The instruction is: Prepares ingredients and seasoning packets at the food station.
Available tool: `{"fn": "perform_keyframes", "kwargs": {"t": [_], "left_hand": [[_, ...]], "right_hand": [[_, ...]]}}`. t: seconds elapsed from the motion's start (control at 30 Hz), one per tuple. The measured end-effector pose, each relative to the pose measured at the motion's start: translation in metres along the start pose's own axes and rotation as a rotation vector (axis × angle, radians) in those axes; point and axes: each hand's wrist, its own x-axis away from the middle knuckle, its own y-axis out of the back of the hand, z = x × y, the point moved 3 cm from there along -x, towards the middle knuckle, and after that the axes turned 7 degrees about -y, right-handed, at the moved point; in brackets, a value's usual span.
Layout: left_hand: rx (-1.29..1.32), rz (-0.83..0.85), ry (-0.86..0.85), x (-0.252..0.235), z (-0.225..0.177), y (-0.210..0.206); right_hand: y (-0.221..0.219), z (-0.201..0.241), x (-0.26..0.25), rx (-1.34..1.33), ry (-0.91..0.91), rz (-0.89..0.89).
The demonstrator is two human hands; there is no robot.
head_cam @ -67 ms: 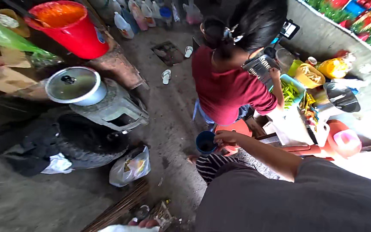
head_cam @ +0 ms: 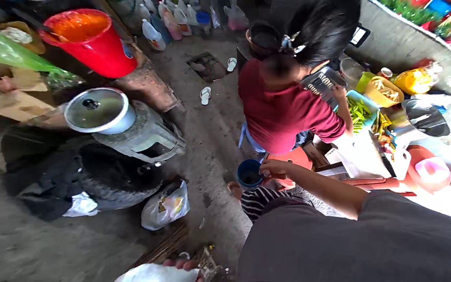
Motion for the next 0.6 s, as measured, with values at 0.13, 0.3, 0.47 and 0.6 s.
{"fn": "perform_keyframes", "kwargs": {"t": [0.13,0.3,0.47,0.6], "left_hand": [[-0.041,-0.042,0.025,-0.076,0.002,-0.044],[-0.172,0.027,0.09,-0.177,-0.002,-0.107],[-0.185,-0.012,0.145,-0.276,0.018,-0.156],[-0.16,-0.025,0.262,-0.359,0.056,-0.192]], "right_hand": [[-0.024,0.048,-0.053,-0.037,0.005,0.069],[-0.048,0.13,-0.099,0.021,0.064,0.099],[-0.051,0.198,-0.119,-0.117,0.118,0.074],[-0.033,0.246,-0.136,-0.261,0.136,0.0]]}}
